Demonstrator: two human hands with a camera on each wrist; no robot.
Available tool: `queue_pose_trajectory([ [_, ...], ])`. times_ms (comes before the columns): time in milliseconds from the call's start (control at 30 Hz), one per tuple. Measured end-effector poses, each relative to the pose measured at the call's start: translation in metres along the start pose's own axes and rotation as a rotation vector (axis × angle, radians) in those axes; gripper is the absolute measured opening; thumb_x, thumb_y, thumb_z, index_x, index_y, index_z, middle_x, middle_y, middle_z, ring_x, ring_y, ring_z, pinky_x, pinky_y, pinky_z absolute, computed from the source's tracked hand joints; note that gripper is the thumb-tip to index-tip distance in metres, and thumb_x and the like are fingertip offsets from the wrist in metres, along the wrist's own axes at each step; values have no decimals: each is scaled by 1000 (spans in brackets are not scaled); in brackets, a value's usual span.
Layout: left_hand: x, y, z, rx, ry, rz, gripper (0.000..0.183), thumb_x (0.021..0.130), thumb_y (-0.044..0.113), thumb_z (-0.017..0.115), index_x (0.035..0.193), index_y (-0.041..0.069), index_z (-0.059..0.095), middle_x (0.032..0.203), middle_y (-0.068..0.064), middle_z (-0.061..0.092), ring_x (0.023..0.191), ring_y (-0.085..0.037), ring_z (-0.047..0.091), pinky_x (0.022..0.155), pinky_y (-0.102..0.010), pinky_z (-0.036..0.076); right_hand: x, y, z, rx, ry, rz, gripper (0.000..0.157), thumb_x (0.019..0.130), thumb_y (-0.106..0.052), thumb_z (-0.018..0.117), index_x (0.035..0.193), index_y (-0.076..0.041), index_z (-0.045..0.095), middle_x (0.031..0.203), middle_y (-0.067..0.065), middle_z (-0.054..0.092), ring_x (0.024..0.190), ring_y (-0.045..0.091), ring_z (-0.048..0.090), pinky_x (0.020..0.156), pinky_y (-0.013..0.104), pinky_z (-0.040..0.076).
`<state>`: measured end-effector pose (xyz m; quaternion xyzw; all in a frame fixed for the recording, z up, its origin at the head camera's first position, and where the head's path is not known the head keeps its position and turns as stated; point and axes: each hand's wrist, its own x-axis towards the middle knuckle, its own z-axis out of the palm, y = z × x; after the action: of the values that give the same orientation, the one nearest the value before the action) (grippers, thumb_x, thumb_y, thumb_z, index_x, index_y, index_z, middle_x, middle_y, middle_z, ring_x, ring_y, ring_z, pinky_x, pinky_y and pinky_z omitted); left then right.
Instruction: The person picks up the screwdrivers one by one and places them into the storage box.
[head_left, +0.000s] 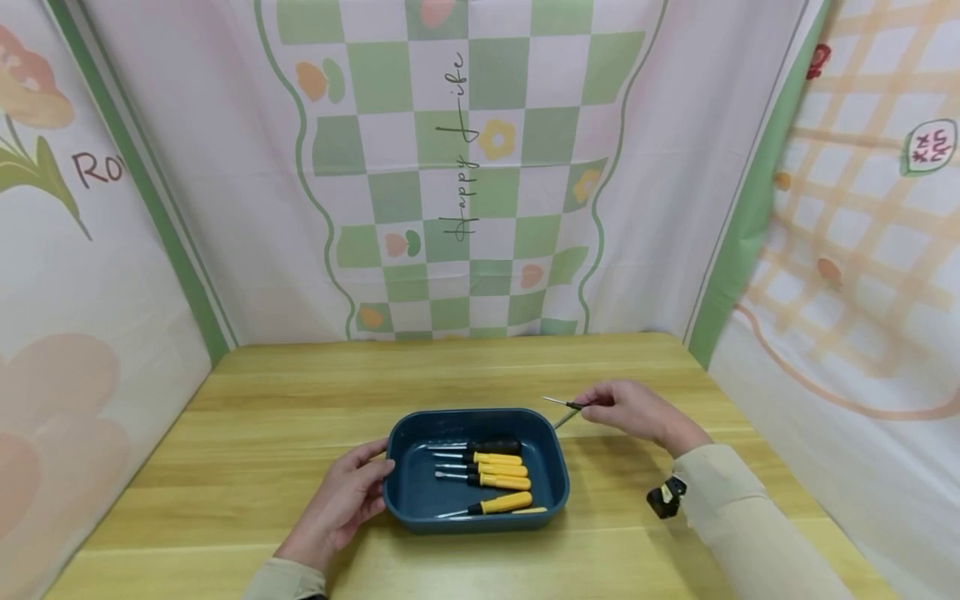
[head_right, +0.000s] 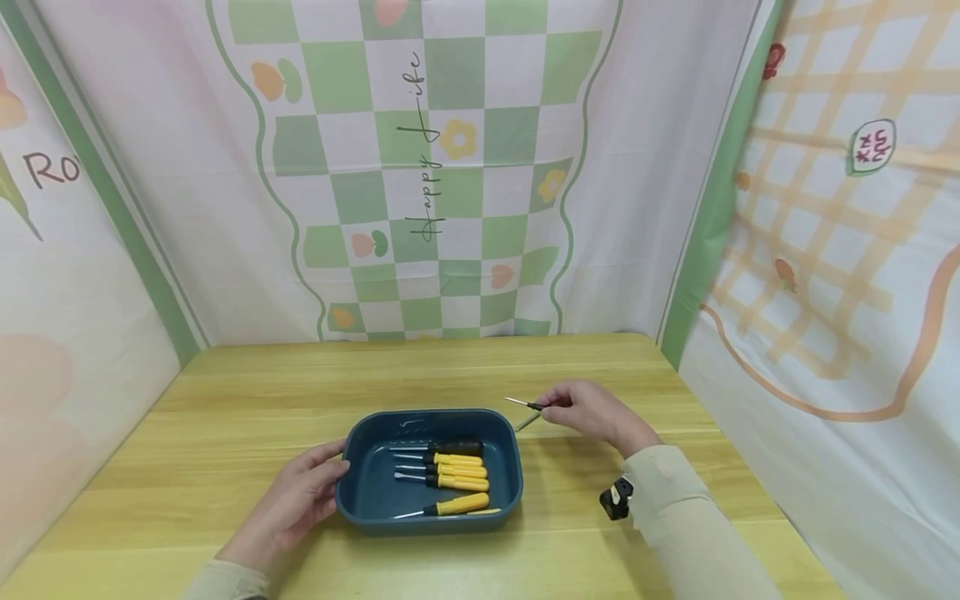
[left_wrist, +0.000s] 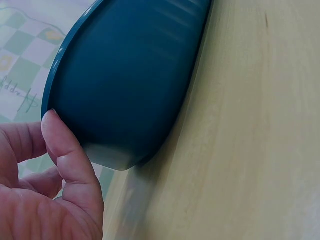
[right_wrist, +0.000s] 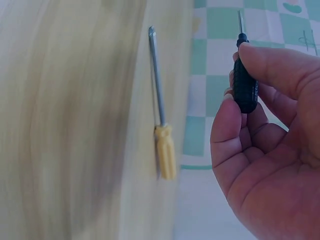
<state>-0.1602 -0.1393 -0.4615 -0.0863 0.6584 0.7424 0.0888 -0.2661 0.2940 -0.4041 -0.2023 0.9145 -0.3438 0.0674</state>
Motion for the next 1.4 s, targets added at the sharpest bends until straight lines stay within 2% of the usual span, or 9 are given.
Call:
queue_pose_trajectory([
  [500, 0, 1, 2, 1, 11, -3, 52, 101, 13, 62, 151, 6, 51, 88, -2, 59, 65, -9, 55, 56, -19, 52, 1, -24, 5, 24, -17, -79, 24, 101, -24, 68, 119, -9, 75, 113, 11, 74, 97, 17, 66, 83, 29, 56],
  [1167, 1, -1, 2, -7, 15, 7, 52, 101, 13, 62, 151, 5, 52, 89, -1, 55, 64, -8, 52, 56, -19, 51, 2, -47, 21, 43, -69, -171, 24, 101, -22, 68, 120, -9, 74, 109, 2, 75, 97, 15, 68, 83, 25, 57],
  [1400, 0, 0, 3, -7, 12, -2, 50, 102, 14, 62, 151, 7, 53, 92, -3, 56, 67, -10, 54, 56, -19, 52, 3, -52, 29, 63, -96, -203, 26, 100, -21, 68, 121, -5, 74, 110, 6, 75, 97, 13, 68, 83, 25, 57],
])
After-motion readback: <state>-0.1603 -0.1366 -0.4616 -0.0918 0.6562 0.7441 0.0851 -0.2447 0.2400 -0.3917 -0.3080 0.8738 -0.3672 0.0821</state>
